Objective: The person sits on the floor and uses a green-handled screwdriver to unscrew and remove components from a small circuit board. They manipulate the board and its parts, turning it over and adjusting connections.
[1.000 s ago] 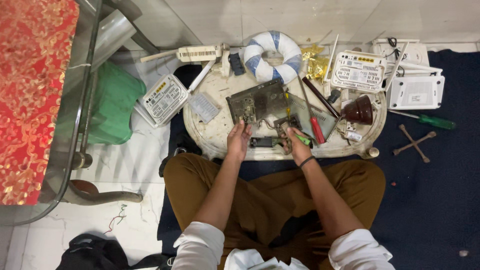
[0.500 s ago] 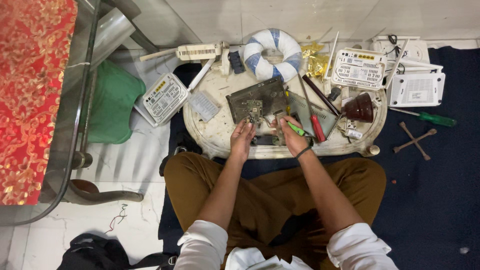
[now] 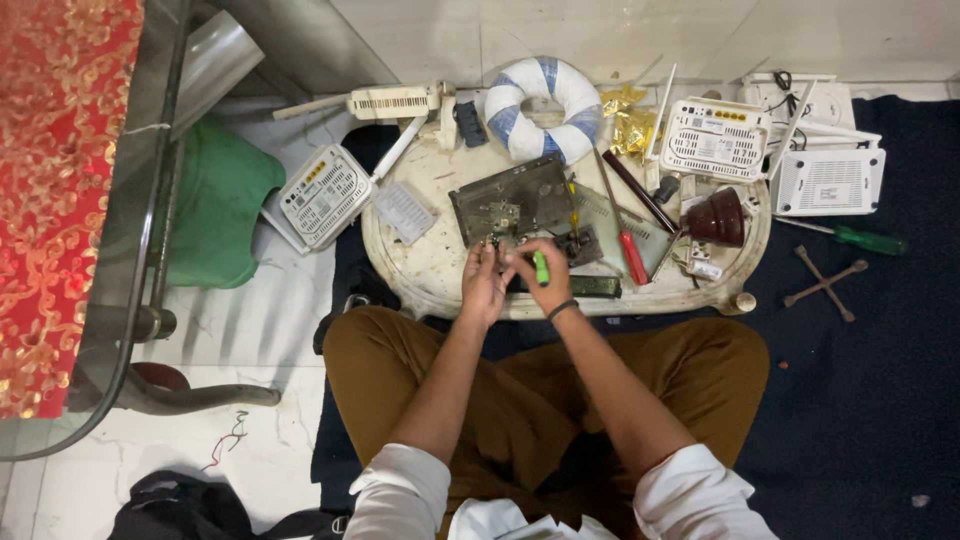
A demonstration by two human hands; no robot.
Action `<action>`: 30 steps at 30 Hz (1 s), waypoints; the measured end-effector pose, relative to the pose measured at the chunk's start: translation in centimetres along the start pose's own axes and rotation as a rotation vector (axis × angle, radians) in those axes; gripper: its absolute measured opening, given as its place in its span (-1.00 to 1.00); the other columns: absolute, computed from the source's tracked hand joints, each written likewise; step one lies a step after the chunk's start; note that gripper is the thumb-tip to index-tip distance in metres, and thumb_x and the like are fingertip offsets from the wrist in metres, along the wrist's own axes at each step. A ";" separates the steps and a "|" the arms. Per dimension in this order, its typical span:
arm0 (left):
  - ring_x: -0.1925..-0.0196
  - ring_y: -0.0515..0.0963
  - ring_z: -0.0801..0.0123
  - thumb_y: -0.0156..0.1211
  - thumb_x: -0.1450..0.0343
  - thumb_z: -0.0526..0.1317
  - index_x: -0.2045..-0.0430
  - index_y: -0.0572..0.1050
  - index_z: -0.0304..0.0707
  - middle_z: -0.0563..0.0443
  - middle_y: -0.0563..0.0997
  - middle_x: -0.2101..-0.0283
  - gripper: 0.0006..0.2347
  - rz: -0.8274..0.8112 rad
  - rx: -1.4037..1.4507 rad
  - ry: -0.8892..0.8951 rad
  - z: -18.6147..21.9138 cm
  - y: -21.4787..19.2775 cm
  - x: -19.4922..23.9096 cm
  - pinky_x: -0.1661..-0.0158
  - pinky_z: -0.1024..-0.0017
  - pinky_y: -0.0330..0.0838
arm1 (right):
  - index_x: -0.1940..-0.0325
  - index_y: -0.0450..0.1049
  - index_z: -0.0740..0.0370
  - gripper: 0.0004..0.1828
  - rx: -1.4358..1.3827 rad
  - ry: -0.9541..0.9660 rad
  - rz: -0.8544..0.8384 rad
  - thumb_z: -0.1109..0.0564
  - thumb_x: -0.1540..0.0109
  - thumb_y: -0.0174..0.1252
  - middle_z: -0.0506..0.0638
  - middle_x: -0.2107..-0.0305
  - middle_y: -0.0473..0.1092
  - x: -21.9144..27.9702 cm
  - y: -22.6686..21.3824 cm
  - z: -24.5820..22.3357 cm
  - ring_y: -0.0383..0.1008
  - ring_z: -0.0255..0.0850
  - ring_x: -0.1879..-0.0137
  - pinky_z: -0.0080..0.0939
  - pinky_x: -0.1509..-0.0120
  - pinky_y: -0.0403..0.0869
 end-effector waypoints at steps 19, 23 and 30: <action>0.22 0.55 0.42 0.02 -0.57 -0.16 0.08 0.48 -0.15 0.05 0.57 0.19 -0.84 0.312 -0.053 -0.050 -1.4 -3.3 -2.2 0.22 0.45 0.53 | 0.16 0.45 0.20 -0.73 0.138 -0.314 -0.162 0.25 -0.12 0.35 0.24 -0.14 0.40 1.8 0.5 -5.9 0.40 0.14 -0.24 0.04 -0.31 0.34; 0.24 0.55 0.53 0.06 -0.60 -0.15 0.16 0.47 -0.19 0.12 0.58 0.24 -0.87 0.324 0.108 -0.071 -1.8 -3.3 -2.5 0.25 0.54 0.47 | 0.20 0.31 0.24 -0.67 0.189 -0.307 0.034 0.20 -0.13 0.35 0.27 -0.11 0.40 0.6 -0.9 -3.1 0.41 0.12 -0.17 0.09 -0.27 0.30; 0.36 0.48 0.51 0.04 -0.60 -0.10 0.23 0.45 -0.16 0.14 0.54 0.33 -0.84 0.295 0.154 -0.074 -1.2 -3.3 -2.3 0.40 0.56 0.35 | 0.27 0.34 0.18 -0.71 0.490 0.024 -0.131 0.21 -0.07 0.34 0.19 0.36 0.43 -1.2 -1.9 2.9 0.44 0.26 0.15 0.18 0.12 0.37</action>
Point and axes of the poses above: each hand's wrist, its own x-axis away from the middle knuckle, its own y-axis out of the palm, z = x × y, the point moved 1 cm from there along -x, towards the middle knuckle
